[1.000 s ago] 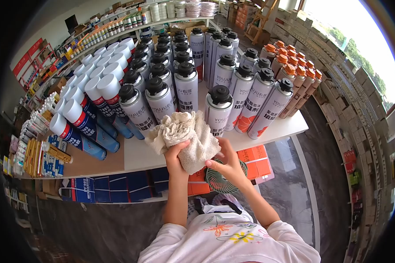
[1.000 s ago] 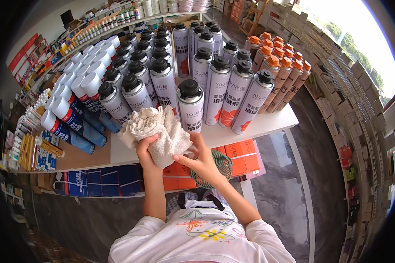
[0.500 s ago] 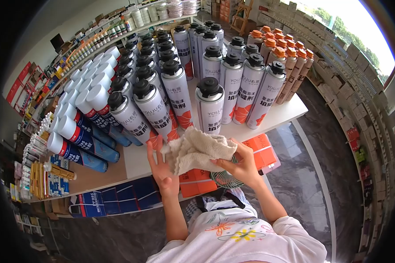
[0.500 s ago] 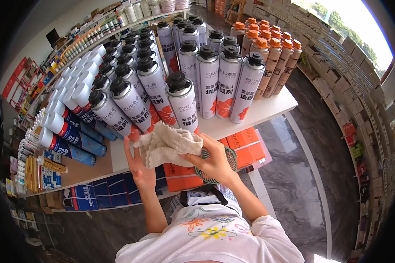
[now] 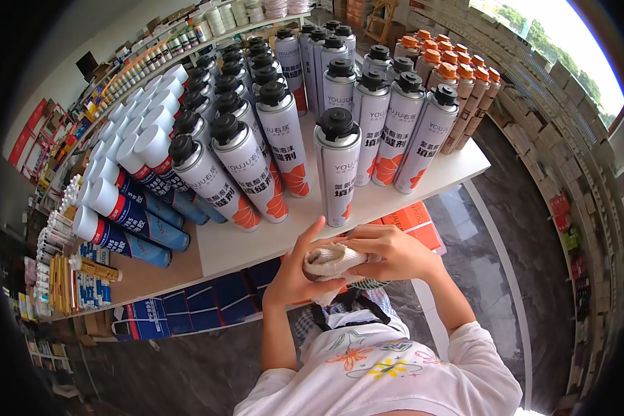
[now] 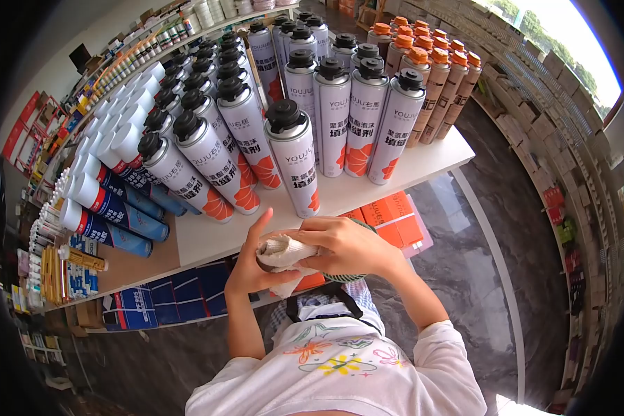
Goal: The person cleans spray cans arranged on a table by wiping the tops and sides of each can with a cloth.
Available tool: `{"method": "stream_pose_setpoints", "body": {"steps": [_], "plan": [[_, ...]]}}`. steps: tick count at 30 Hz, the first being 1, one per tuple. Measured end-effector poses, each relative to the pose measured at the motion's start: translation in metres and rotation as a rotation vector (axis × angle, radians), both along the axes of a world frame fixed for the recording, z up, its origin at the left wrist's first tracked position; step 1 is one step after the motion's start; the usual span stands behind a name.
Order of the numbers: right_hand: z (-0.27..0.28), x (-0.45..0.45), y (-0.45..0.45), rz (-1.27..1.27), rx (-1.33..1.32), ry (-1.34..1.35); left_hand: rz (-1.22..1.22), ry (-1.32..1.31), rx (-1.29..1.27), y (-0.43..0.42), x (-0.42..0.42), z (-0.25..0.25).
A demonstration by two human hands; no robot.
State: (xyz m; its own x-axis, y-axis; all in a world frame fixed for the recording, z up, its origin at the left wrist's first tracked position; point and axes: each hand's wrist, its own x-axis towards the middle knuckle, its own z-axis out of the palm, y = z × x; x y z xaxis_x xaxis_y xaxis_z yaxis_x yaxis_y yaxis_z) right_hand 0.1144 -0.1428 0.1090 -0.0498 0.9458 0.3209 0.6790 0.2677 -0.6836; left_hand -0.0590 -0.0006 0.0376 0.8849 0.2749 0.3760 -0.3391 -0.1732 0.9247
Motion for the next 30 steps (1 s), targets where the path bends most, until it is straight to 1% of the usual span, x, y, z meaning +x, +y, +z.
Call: {"method": "stream_pose_setpoints", "body": {"steps": [1, 2, 3, 5, 6, 7, 9, 10, 11, 12, 13, 14, 15, 16, 17, 18, 19, 21, 23, 25, 27, 29, 30], "plan": [[0.004, 0.003, 0.0, -0.016, -0.035, -0.024, 0.019, 0.005, -0.237, -0.007, 0.004, -0.001], [0.004, 0.009, 0.001, -0.054, -0.173, -0.094, 0.033, 0.039, -0.364, -0.012, 0.008, 0.002], [0.007, 0.015, 0.0, -0.052, -0.172, -0.104, 0.035, 0.03, -0.364, -0.013, 0.01, -0.005], [0.013, 0.026, 0.0, -0.034, -0.103, -0.14, 0.222, 0.049, -0.123, -0.011, 0.016, -0.022], [0.018, 0.031, 0.002, -0.001, -0.016, -0.149, 0.31, 0.017, -0.063, -0.012, 0.017, -0.016], [0.028, 0.04, 0.003, 0.0, 0.039, -0.114, 0.316, 0.011, -0.061, -0.009, 0.017, -0.013], [0.05, 0.055, 0.007, -0.047, 0.253, -0.195, 0.499, -0.008, 0.007, 0.0, 0.013, -0.006], [0.061, 0.058, 0.013, -0.1, 0.319, -0.178, 0.561, -0.065, 0.041, 0.003, 0.013, 0.001], [0.074, 0.059, 0.02, -0.155, 0.387, -0.159, 0.613, -0.051, 0.069, 0.005, 0.011, 0.009], [0.087, 0.06, 0.028, -0.194, 0.422, -0.161, 0.7, -0.115, 0.202, 0.005, 0.011, 0.018], [0.096, 0.061, 0.039, -0.197, 0.425, -0.153, 0.783, -0.182, 0.336, 0.005, 0.014, 0.027], [0.104, 0.063, 0.051, -0.203, 0.426, -0.206, 0.779, -0.177, 0.339, 0.005, 0.021, 0.037], [0.109, 0.065, 0.061, -0.21, 0.424, -0.26, 0.879, -0.319, 0.468, 0.005, 0.031, 0.046], [0.112, 0.067, 0.069, -0.214, 0.42, -0.261, 0.975, -0.466, 0.596, 0.007, 0.04, 0.053], [0.115, 0.069, 0.077, -0.178, 0.299, -0.296, 0.971, -0.467, 0.592, 0.011, 0.048, 0.057], [0.116, 0.073, 0.082, -0.143, 0.18, -0.33, 1.024, -0.511, 0.758, 0.016, 0.055, 0.061], [0.108, 0.08, 0.091, -0.147, 0.181, -0.331, 1.073, -0.555, 0.926, 0.02, 0.061, 0.064], [0.086, 0.093, 0.107, 0.032, 0.302, -0.317, 1.091, -0.558, 0.955, 0.021, 0.072, 0.063], [0.08, 0.101, 0.107, 0.042, 0.303, -0.302, 1.043, -0.462, 1.057, 0.021, 0.081, 0.054], [0.075, 0.097, 0.103, 0.017, 0.392, -0.276, 1.071, -0.441, 1.027, 0.015, 0.087, 0.035], [0.076, 0.096, 0.098, -0.005, 0.38, -0.23, 1.095, -0.431, 0.963, 0.011, 0.089, 0.01], [0.079, 0.094, 0.092, -0.13, 0.43, -0.354, 1.076, -0.371, 0.944, 0.012, 0.087, -0.02], [0.079, 0.099, 0.091, -0.191, 0.429, -0.379, 1.035, -0.287, 0.912, 0.016, 0.085, -0.028]]}}
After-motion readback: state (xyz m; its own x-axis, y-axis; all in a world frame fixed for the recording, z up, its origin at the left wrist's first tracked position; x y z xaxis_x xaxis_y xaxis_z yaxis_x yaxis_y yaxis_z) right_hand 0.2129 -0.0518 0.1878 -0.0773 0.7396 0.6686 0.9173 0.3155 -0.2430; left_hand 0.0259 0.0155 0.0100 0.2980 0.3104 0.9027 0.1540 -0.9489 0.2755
